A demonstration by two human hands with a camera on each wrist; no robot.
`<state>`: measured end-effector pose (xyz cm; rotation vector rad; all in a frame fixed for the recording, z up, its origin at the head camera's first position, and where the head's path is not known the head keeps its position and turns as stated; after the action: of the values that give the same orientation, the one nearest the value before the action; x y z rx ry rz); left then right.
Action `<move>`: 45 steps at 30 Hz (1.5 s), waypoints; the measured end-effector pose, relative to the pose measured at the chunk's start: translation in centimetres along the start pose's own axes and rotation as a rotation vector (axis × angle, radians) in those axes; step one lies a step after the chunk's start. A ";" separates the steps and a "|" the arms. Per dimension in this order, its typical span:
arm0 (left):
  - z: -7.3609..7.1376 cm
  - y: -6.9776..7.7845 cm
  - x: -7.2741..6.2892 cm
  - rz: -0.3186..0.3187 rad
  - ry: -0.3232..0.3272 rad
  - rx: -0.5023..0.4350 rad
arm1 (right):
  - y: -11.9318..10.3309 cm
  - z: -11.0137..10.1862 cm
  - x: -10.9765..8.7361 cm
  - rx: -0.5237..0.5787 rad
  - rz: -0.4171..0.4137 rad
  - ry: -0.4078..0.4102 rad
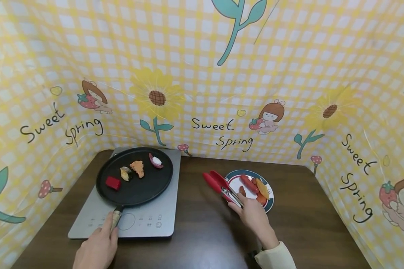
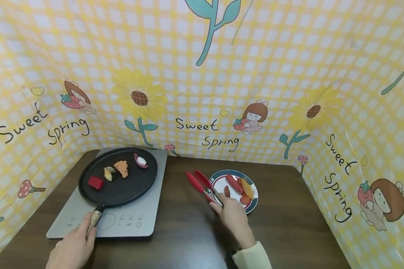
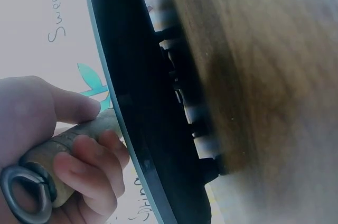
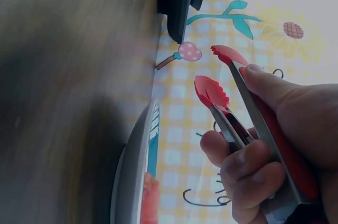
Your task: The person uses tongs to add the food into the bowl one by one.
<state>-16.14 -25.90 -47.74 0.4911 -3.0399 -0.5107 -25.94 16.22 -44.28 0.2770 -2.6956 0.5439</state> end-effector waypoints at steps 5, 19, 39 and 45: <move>0.2 -0.1 -0.1 -0.001 0.000 -0.005 | 0.9 -0.7 -0.4 -0.010 0.019 0.007; 0.4 0.0 -0.3 0.015 0.008 -0.014 | 3.7 -2.5 -2.0 -0.063 0.075 -0.011; 0.2 0.1 -0.3 0.011 0.020 -0.009 | 7.3 -4.0 -4.3 -0.130 0.165 -0.089; -0.1 0.0 -0.2 0.006 0.022 -0.007 | 7.4 -4.2 -4.3 -0.151 0.143 -0.075</move>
<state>-15.98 -25.91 -47.61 0.4842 -3.0172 -0.5120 -22.63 25.14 -44.84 0.0644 -2.8265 0.3736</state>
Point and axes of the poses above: each hand's wrist, its own x-axis towards the middle knuckle, its own z-axis out of the palm, y = z × x, the point moved 7 cm from there along x, towards the middle knuckle, and after that the axes turned 11 degrees about y, right-handed, at the moved point
